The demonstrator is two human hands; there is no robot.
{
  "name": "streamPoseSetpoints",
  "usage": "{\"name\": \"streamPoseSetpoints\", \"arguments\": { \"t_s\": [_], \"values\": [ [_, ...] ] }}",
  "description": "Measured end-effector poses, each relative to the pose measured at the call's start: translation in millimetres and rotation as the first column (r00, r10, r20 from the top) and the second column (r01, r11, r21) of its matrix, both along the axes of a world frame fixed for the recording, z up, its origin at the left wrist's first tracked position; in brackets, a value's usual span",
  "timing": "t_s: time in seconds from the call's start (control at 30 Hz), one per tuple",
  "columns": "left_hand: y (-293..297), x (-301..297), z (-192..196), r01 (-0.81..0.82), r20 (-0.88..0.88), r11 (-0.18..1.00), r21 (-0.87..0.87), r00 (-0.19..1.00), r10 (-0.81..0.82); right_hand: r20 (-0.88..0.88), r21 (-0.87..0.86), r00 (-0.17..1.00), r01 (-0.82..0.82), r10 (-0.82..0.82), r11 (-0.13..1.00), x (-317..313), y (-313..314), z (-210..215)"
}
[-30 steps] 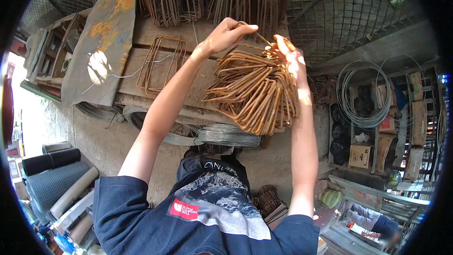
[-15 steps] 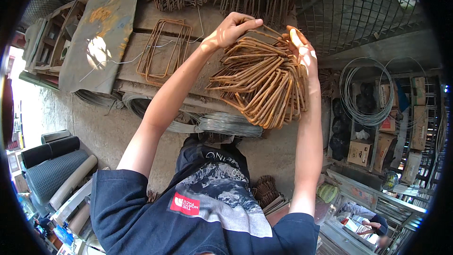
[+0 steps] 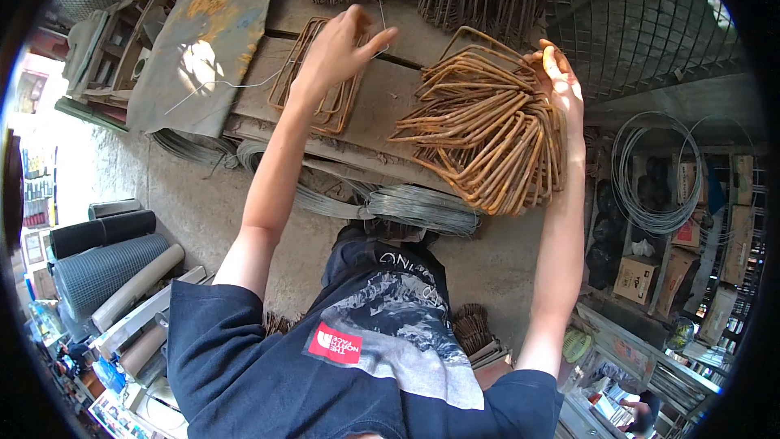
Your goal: The recorder is picking up individual rusted steel rebar squares from a box and bundling them together by sliding them onto a single rebar piece.
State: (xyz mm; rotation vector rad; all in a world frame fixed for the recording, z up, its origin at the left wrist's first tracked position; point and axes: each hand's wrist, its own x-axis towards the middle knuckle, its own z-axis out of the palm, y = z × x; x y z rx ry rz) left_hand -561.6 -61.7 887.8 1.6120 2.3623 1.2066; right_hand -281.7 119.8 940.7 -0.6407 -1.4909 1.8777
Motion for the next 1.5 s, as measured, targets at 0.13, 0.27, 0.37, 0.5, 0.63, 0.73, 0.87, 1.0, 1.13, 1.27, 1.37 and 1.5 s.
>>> {"name": "streamPoseSetpoints", "arguments": {
  "t_s": [0.13,0.27,0.37,0.5,0.63,0.73,0.87,1.0,1.13,1.27,1.37,1.5],
  "values": [
    [-30,-13,-47,-0.171,-0.239,0.982,-0.083,0.96,0.147,-0.101,-0.127,0.995,0.016,-0.029,0.992,-6,-5,-2],
    [-32,-16,-58,-0.16,-0.09,0.977,-0.139,0.985,0.148,-0.056,-0.086,0.998,0.001,-0.006,0.996,1,16,-17],
    [-27,-7,-47,-0.279,-0.199,0.926,-0.254,0.952,0.232,-0.038,-0.114,0.999,0.025,-0.029,0.993,-5,12,-16],
    [-21,-2,-49,-0.358,-0.232,0.897,-0.259,0.925,0.302,0.018,-0.043,0.999,0.032,-0.031,0.999,-6,10,-18],
    [-19,2,-51,-0.349,-0.158,0.9,-0.261,0.935,0.317,-0.054,-0.098,0.997,0.057,-0.062,0.994,-15,-1,-12],
    [-16,-7,-60,-0.344,-0.133,0.922,-0.179,0.937,0.323,-0.113,-0.13,0.994,-0.013,-0.002,0.991,-14,5,-14],
    [-18,3,-47,-0.321,-0.091,0.924,-0.206,0.947,0.308,-0.106,-0.19,0.992,0.048,-0.069,0.981,-18,0,-13],
    [-22,16,-48,-0.309,-0.242,0.909,-0.279,0.939,0.244,-0.119,-0.1,0.993,-0.014,0.002,0.995,-15,14,-25],
    [-26,9,-50,-0.274,-0.26,0.92,-0.28,0.944,0.202,-0.226,-0.073,0.969,-0.117,0.098,0.99,-13,14,-25],
    [-29,12,-40,-0.296,-0.291,0.93,-0.22,0.929,0.227,-0.129,-0.084,0.991,-0.049,0.038,0.995,-16,8,-20],
    [-28,12,-30,-0.344,-0.328,0.926,-0.156,0.902,0.28,-0.171,-0.114,0.983,-0.079,0.058,0.99,-15,10,-22],
    [-31,10,-4,-0.411,-0.248,0.89,-0.195,0.899,0.361,-0.206,-0.134,0.975,-0.111,0.082,0.985,-13,9,-21]
  ]
}}
